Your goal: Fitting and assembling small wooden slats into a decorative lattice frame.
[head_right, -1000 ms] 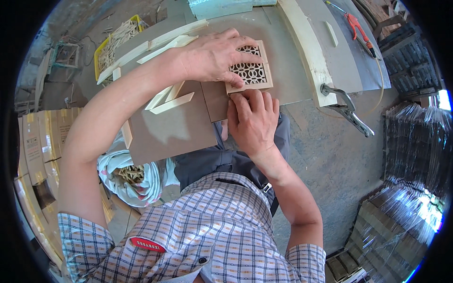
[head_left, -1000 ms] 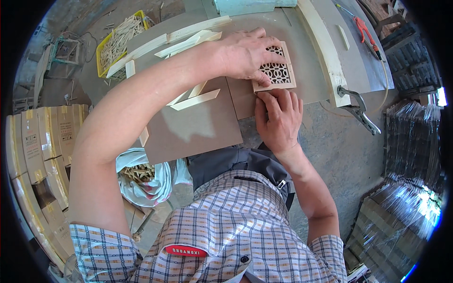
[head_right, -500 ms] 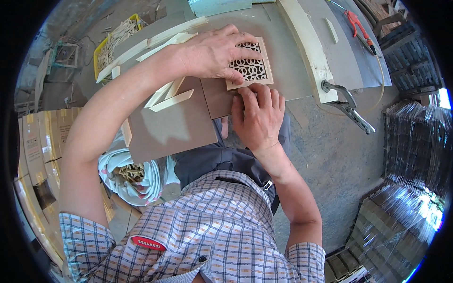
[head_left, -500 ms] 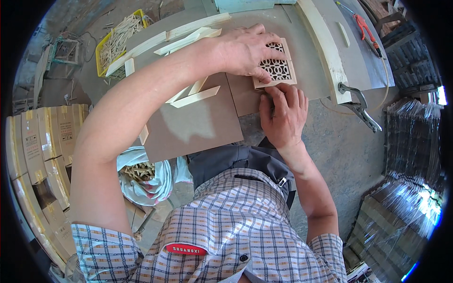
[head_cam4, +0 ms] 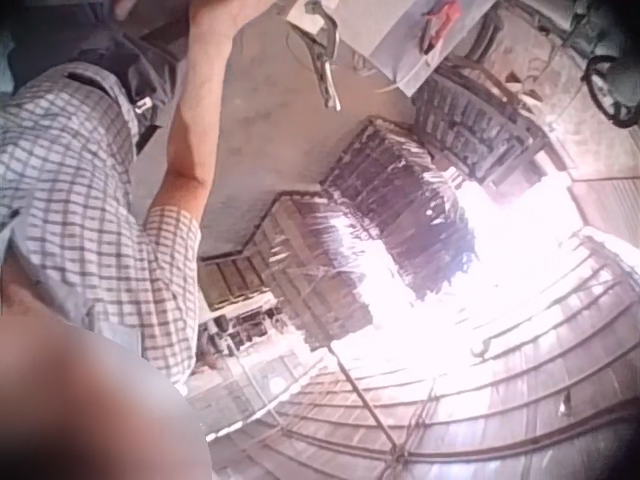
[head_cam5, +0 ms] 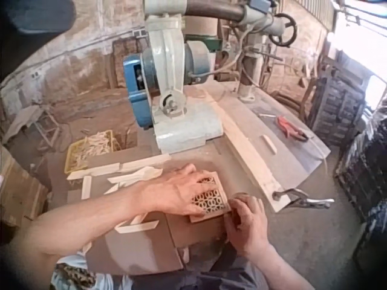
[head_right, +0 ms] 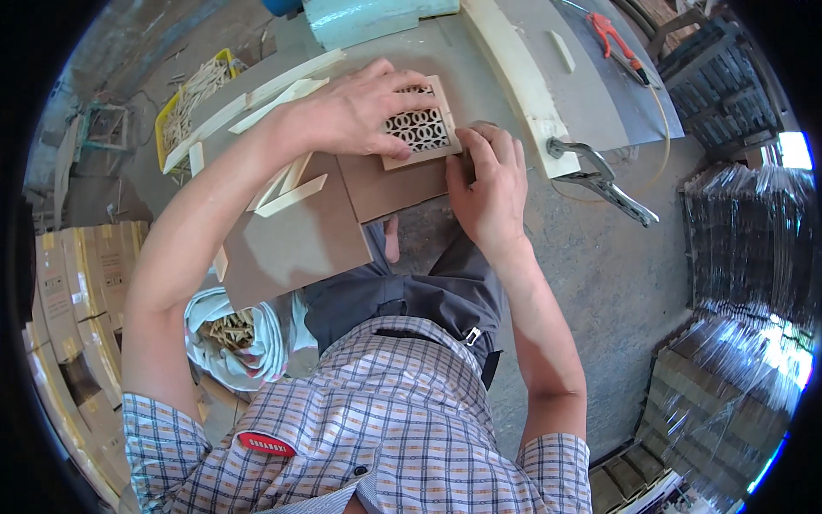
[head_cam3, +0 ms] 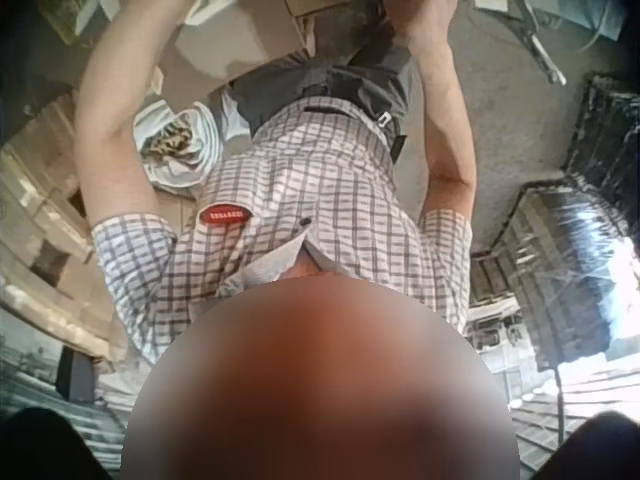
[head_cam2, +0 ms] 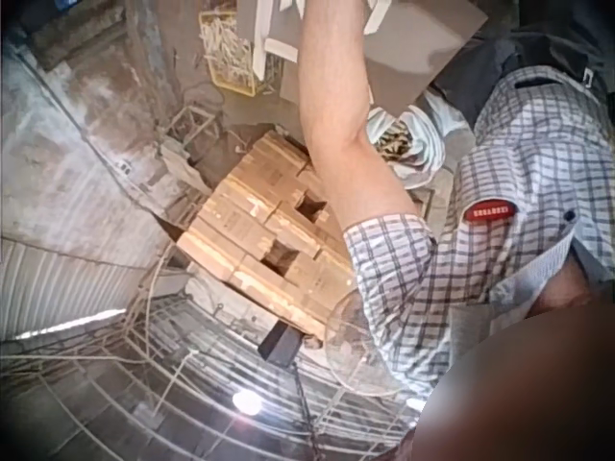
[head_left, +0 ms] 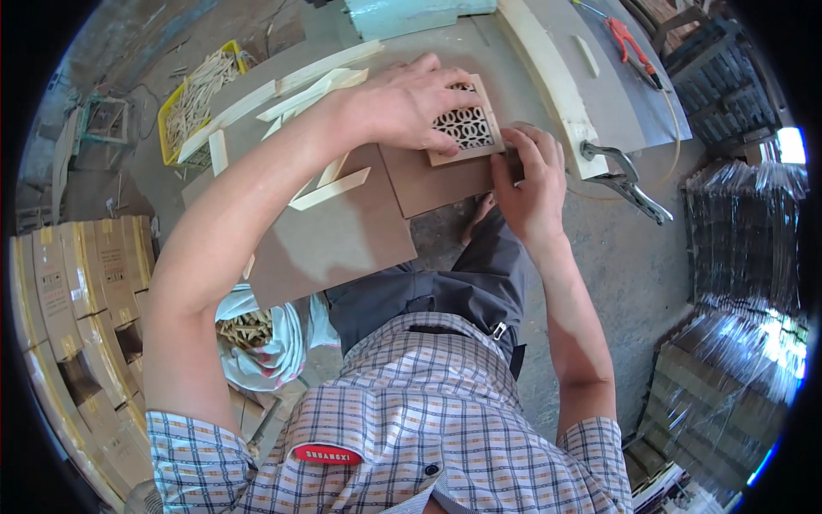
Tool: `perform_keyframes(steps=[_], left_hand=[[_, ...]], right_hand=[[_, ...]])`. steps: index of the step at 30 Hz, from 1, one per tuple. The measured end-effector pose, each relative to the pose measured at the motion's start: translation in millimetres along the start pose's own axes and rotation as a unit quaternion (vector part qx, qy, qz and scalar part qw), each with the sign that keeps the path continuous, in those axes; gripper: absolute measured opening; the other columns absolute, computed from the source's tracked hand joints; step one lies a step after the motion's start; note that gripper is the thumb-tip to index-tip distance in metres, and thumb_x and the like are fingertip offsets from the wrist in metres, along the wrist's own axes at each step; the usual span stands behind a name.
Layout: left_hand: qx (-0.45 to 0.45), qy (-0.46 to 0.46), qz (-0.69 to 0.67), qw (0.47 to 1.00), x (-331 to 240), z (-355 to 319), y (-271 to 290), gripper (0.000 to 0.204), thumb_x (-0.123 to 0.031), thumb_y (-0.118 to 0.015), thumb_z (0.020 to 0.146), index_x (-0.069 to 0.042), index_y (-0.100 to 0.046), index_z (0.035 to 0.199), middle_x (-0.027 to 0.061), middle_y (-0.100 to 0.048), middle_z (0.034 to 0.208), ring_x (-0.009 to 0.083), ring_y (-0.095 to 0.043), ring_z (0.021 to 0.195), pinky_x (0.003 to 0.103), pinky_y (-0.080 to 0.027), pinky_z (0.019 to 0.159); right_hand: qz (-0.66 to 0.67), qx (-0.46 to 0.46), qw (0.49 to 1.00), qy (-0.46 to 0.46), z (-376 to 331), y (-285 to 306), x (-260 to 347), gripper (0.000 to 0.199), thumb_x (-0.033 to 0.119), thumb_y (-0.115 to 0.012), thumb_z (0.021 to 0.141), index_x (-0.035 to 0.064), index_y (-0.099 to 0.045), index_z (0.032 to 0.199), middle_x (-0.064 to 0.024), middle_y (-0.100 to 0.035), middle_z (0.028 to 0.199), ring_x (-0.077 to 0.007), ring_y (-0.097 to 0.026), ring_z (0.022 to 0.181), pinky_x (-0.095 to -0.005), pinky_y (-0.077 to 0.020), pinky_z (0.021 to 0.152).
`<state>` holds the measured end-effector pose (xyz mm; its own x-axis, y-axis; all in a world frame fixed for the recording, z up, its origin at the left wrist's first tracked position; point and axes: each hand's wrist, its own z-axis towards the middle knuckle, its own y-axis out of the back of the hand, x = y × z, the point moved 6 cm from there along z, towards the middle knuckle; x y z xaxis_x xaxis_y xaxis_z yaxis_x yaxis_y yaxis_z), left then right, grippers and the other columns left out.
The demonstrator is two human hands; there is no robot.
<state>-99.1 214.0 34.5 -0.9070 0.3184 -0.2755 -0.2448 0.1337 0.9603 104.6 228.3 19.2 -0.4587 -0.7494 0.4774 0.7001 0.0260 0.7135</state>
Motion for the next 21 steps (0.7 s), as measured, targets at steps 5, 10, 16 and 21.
perform_keyframes(steps=[5, 10, 16, 21], left_hand=[[-0.028, 0.035, -0.002, 0.999, -7, -11, 0, 0.089, -0.047, -0.088, 0.083, -0.017, -0.054, 0.160, 0.0102, -0.044, 0.169, 0.0374, -0.043, 0.150, 0.051, -0.038, 0.128], [-0.076, 0.091, -0.039, 0.992, -9, -31, -11, 0.099, -0.050, -0.089, 0.084, -0.017, -0.045, 0.166, 0.0231, -0.031, 0.174, 0.0450, -0.030, 0.161, 0.053, -0.031, 0.131], [-0.079, 0.100, -0.069, 0.989, -7, -43, -20, 0.096, -0.046, -0.087, 0.087, -0.015, -0.043, 0.167, 0.0238, -0.031, 0.174, 0.0452, -0.029, 0.161, 0.053, -0.029, 0.133], [-0.050, 0.078, -0.079, 0.993, -3, -45, -20, 0.093, -0.042, -0.088, 0.087, -0.014, -0.045, 0.166, 0.0211, -0.029, 0.176, 0.0441, -0.025, 0.164, 0.052, -0.027, 0.134]], right_hand=[[0.003, 0.048, 0.999, 0.018, 1, 2, -9, 0.038, 0.004, -0.078, 0.087, 0.0048, -0.073, 0.124, -0.0119, -0.072, 0.124, -0.0360, -0.064, 0.114, -0.0452, -0.0539, 0.100], [0.027, 0.028, 0.999, -0.002, 0, 0, -15, 0.030, 0.005, -0.078, 0.087, 0.0067, -0.077, 0.117, -0.0081, -0.074, 0.119, -0.0328, -0.066, 0.113, -0.0444, -0.0549, 0.097], [0.015, 0.013, 0.998, 0.051, -3, 1, -6, 0.022, 0.007, -0.079, 0.087, 0.0084, -0.077, 0.109, -0.0051, -0.073, 0.113, -0.0305, -0.066, 0.109, -0.0431, -0.0541, 0.094], [0.014, 0.043, 0.998, 0.053, -6, 7, 1, 0.018, 0.007, -0.079, 0.088, 0.0087, -0.076, 0.106, -0.0055, -0.072, 0.107, -0.0310, -0.067, 0.107, -0.0435, -0.0546, 0.091]])
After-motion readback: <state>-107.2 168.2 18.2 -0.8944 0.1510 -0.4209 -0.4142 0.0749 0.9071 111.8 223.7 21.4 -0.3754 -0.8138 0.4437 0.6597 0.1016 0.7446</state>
